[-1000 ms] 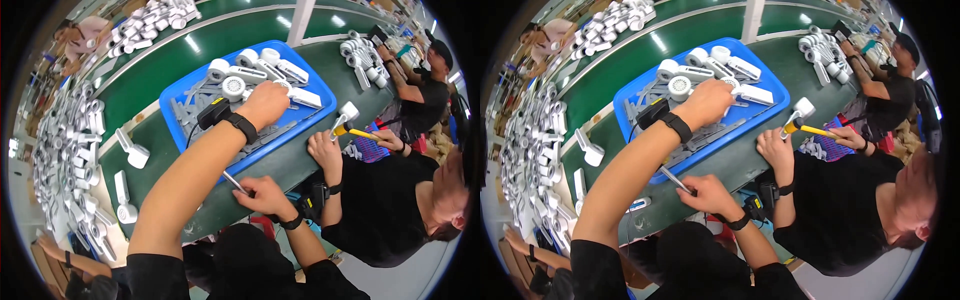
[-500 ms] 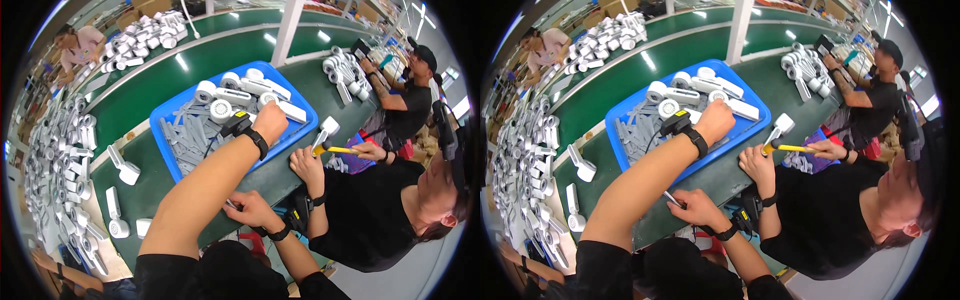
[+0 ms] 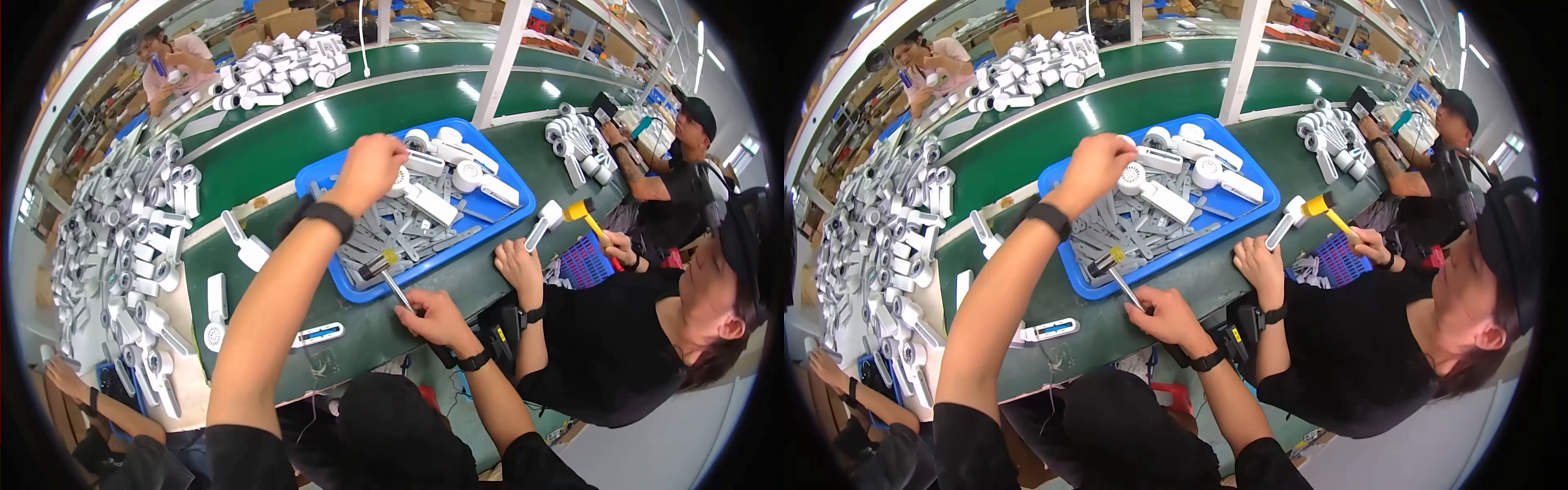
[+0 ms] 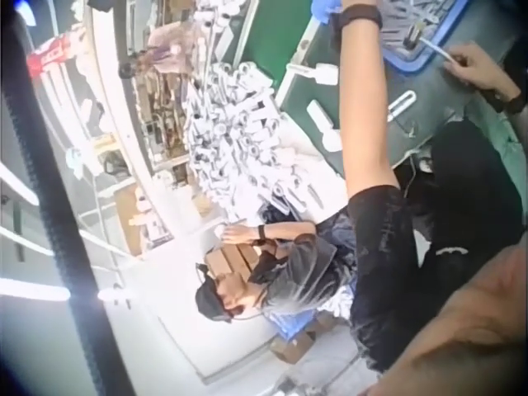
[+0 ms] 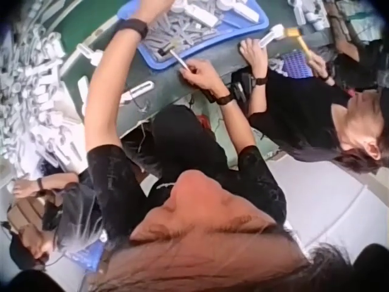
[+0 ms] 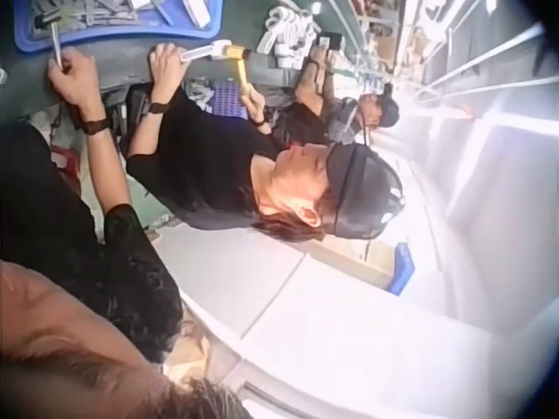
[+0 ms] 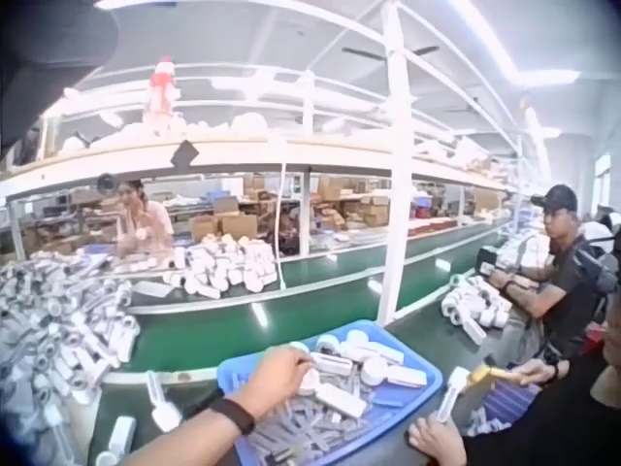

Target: The person picks up a fan handle and a grey plastic strip, fits the strip into the handle, and taps it into place with a mallet. They then attach a fan head to the handle and use a screwdriver to secure the components together.

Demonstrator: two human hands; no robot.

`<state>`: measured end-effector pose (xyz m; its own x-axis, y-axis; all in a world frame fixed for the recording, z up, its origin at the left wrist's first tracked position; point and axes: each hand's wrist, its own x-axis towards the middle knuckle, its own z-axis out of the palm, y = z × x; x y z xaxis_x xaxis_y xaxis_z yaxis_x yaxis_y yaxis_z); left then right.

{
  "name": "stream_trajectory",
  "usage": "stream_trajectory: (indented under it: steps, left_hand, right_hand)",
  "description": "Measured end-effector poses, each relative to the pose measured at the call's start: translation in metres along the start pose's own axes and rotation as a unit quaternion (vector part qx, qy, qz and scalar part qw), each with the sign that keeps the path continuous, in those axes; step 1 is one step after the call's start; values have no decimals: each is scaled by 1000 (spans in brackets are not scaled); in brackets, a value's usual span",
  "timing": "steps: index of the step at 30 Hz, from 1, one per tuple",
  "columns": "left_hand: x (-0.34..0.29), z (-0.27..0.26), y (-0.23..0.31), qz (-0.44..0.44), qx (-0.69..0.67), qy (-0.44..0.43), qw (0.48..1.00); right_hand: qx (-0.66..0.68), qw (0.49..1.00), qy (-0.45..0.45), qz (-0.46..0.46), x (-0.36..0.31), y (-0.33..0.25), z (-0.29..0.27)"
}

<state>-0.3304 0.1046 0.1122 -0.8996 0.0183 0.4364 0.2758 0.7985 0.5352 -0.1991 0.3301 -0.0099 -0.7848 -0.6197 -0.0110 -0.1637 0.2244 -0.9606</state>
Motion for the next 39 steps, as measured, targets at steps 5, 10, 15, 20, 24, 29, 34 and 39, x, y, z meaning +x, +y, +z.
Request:
stream_trajectory:
  steps: [5,10,15,20,24,29,34,39]
  left_hand:
    - [-33,9,10,29,59,-68,996]
    - [-16,73,31,140,49,-104,983]
    - [5,153,45,146,120,-182,965]
    - [7,206,34,279,185,-73,940]
    - [12,163,33,154,21,-93,984]
    - [-11,-4,73,-84,-259,-272,923]
    - [-97,-94,41,-161,-454,-259,837]
    - [-159,-141,37,-199,-435,-276,834]
  right_hand:
    - [19,999,-9,34,-2,-3,-4]
    - [-36,998,23,-51,-3,7,-1]
    - [-33,998,18,-43,0,-4,-1]
    - [-14,995,27,-90,1,1,-1]
    - [-41,994,9,-103,1,7,0]
    - [-15,999,10,-33,-5,2,-7]
    - [159,986,-46,18,-1,18,-7]
    - [385,922,0,-41,-3,-40,15]
